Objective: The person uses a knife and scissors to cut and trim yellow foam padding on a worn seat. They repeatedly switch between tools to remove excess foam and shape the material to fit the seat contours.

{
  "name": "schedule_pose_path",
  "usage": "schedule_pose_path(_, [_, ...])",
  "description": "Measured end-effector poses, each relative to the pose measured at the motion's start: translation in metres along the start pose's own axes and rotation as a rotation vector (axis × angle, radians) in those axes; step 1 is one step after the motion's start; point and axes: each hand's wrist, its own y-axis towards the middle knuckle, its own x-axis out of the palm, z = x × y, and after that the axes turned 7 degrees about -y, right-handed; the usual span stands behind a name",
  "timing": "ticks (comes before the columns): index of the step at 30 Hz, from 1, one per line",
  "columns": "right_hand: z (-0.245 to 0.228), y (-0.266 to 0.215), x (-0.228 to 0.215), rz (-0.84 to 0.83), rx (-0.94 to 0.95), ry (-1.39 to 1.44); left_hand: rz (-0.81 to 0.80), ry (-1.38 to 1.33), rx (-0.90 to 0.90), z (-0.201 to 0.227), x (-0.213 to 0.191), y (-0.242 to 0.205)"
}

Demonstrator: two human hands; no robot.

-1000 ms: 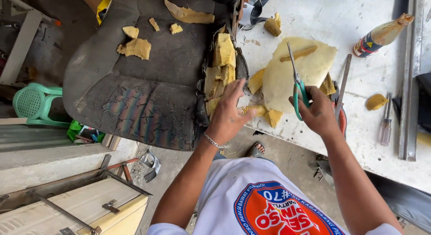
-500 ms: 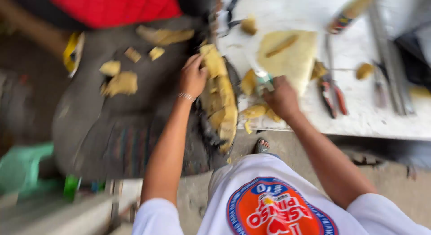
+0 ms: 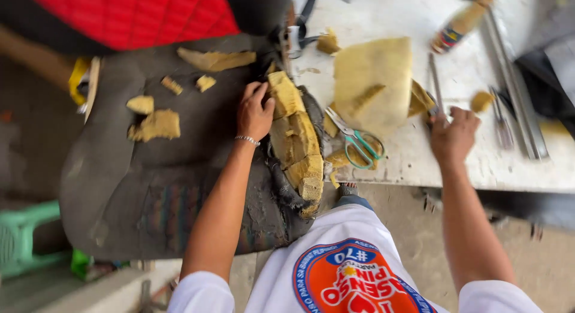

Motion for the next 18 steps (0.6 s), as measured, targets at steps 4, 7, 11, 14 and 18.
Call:
schedule_pose_path(4, [0.041,0.056,0.041,-0.489,0.102,-0.146,0.093,-0.015,-0.078,0.0,0.001,-0.005])
schedule_pose_path(7, [0.059,0.086,0.034,-0.551,0.052,-0.199,0.14,-0.171,-0.166,0.014,-0.007,-0.002])
schedule_pose_path(11, [0.049,0.057,-0.074,-0.415,0.052,0.129,0.288,-0.156,-0.12,0.064,-0.008,-0.039])
schedule_pose_path(14, [-0.002,0.055,-0.096,-0.33,-0.12,0.326,0.301,-0.164,-0.111,0.085,-0.013,-0.032])
schedule_pose_path(18, [-0.145,0.063,-0.132,-0.748,-0.363,0.775,0.323,-0.116,-0.195,0.046,0.019,-0.009])
